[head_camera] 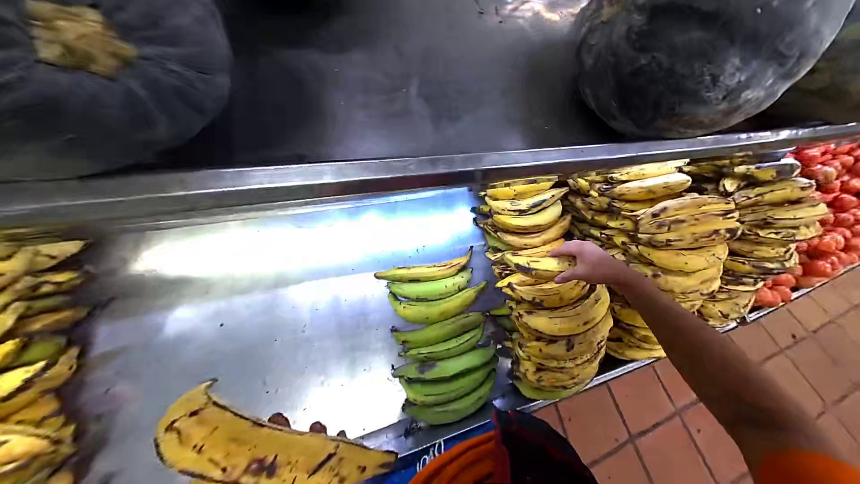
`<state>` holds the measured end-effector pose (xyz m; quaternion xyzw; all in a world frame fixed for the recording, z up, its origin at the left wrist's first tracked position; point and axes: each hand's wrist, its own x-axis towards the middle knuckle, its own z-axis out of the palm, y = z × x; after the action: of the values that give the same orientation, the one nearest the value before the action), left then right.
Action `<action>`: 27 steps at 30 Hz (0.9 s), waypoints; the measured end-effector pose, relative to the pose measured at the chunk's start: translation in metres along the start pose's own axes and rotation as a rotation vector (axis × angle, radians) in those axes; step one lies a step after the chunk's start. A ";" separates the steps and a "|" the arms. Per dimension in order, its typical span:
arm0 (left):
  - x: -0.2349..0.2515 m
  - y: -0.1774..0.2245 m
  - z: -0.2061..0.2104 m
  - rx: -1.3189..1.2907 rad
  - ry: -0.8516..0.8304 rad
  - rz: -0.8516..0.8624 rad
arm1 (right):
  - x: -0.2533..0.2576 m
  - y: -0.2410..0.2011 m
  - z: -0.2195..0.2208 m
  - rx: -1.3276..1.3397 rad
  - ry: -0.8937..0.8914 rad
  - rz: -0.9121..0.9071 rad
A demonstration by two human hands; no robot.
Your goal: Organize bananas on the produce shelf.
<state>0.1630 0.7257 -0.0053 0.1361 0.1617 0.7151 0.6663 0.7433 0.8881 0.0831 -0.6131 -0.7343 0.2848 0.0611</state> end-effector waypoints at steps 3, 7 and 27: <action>0.003 -0.016 0.018 -0.040 0.071 0.021 | 0.009 0.033 0.037 -0.257 -0.003 -0.015; -0.004 -0.028 0.005 -0.035 -0.104 0.012 | -0.002 0.072 0.064 -0.210 0.076 -0.013; -0.035 -0.041 0.103 0.310 -0.157 -0.371 | -0.015 -0.047 -0.037 0.325 0.118 0.048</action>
<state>0.2452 0.6986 0.0721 0.2597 0.2395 0.5344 0.7678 0.7229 0.8826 0.1409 -0.6282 -0.6588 0.3647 0.1958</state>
